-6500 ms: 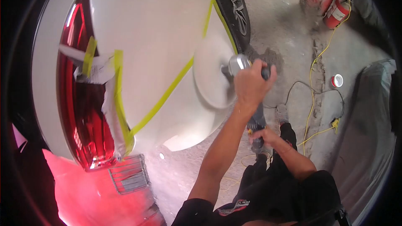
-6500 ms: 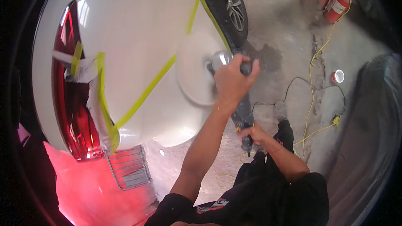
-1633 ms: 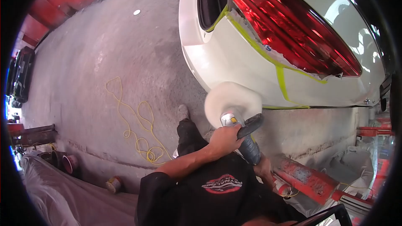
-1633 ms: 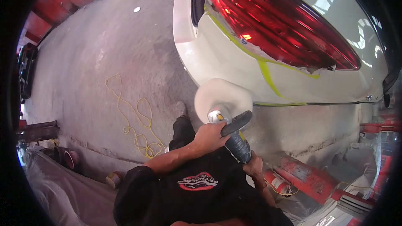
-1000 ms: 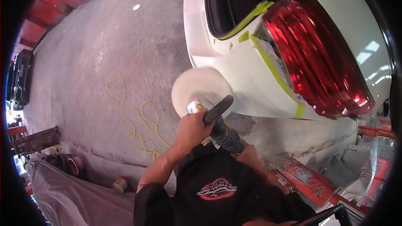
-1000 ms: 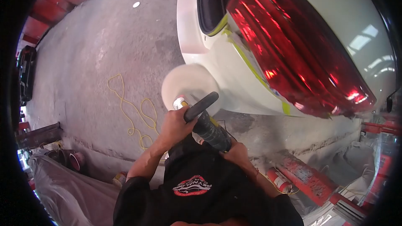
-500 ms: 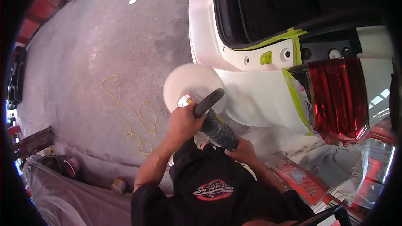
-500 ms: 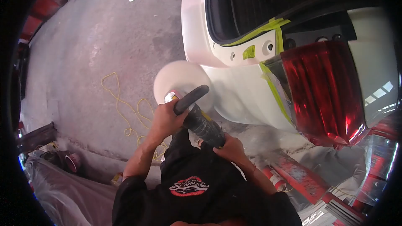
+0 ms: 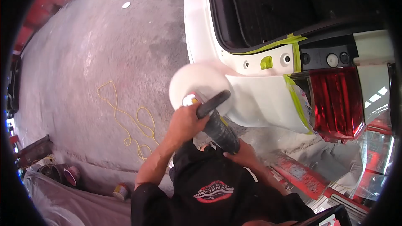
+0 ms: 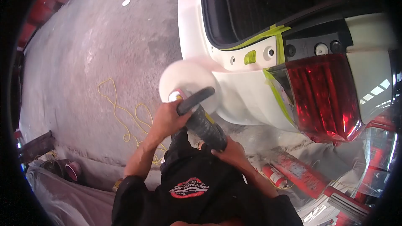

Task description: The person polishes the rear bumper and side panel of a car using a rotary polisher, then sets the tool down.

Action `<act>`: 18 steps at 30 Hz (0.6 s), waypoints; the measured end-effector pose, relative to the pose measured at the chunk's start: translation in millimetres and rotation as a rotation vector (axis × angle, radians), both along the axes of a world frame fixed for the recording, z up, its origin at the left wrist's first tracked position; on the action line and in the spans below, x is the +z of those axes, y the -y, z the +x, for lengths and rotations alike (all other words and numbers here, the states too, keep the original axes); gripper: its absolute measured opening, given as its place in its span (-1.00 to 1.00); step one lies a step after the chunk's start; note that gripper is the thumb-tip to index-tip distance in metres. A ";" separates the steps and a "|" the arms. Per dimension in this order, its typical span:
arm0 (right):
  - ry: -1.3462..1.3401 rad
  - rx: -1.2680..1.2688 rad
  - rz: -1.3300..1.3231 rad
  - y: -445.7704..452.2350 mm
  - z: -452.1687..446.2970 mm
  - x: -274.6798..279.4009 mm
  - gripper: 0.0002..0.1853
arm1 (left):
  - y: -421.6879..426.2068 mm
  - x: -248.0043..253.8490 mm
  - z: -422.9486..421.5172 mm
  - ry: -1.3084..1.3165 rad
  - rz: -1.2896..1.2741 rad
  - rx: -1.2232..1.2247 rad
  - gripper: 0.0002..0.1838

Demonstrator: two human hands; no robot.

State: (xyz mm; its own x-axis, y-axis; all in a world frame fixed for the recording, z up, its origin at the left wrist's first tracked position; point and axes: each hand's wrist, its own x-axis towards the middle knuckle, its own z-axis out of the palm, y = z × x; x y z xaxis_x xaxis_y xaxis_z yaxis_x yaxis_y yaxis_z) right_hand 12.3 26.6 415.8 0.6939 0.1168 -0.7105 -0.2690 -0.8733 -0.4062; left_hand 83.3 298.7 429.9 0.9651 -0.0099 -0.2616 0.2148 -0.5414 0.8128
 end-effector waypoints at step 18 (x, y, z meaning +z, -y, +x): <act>-0.071 0.016 0.011 -26.8 34.7 6.4 -0.22 | -20.7 -20.8 20.1 -0.036 -0.093 0.090 -0.74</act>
State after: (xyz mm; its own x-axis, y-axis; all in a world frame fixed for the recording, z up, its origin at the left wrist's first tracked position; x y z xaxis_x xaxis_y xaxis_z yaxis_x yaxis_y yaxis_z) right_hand 47.0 53.4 422.1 0.6401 0.1357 -0.7562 -0.2834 -0.8731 -0.3966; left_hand 103.3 319.4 409.0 0.9533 0.0507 -0.2977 0.2887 -0.4417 0.8494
